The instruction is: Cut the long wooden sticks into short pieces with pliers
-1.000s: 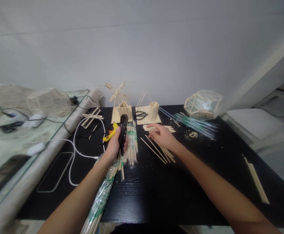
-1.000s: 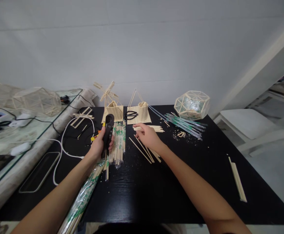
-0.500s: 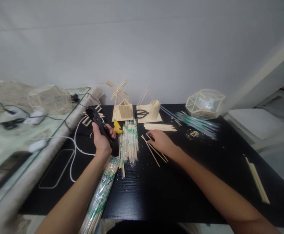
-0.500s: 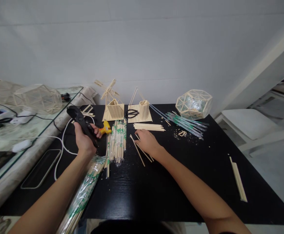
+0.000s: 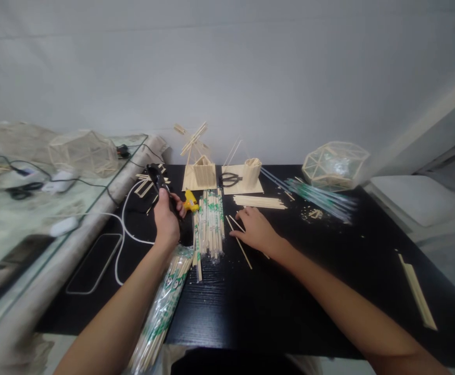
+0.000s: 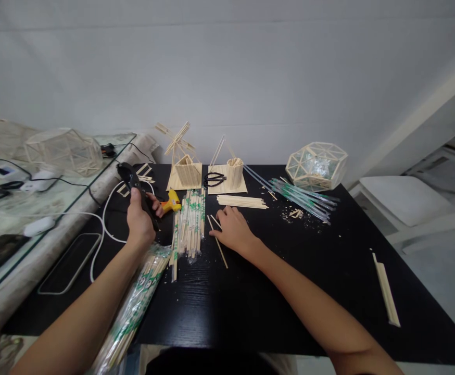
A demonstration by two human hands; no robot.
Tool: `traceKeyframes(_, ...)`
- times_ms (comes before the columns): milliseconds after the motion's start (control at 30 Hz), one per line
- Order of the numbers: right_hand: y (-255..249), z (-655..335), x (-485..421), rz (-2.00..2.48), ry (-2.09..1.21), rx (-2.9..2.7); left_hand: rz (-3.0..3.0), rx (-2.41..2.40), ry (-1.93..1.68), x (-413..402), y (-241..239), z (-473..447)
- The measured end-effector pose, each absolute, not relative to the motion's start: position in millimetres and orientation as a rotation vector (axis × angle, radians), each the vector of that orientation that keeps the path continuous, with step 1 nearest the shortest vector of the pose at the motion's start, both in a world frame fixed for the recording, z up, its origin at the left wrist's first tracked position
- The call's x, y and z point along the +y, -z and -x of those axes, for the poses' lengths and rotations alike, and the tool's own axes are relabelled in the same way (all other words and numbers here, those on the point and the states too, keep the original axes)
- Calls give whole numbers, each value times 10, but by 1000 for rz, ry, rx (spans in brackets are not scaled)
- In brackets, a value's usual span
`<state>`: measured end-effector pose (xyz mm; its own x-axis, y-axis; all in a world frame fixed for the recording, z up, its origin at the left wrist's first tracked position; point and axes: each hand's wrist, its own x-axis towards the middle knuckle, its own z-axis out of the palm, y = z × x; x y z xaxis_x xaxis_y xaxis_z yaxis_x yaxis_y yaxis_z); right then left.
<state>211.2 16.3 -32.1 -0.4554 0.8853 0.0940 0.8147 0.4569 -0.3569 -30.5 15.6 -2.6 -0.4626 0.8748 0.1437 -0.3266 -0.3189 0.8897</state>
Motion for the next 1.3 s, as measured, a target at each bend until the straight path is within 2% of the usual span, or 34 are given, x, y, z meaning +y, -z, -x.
traceKeyframes(267, 300, -1810, 341, 1269, -477, -2345, -771, 1014, -1884, 131, -52, 325)
traceKeyframes(500, 316, -1517, 621, 1368, -543, -2372, -789, 1048, -1965, 135, -114, 427)
traceKeyframes(1000, 327, -1512, 626, 1342, -605, -2262, -841, 1033, -1963, 168, -20, 469)
traceKeyframes(1133, 270, -1269, 518, 1124, -643, -2272, -856, 1033, -1966, 179, -5, 468)
traceKeyframes(1300, 357, -726, 353, 940, -615, -2561, -890, 1054, -1964, 155, -28, 441)
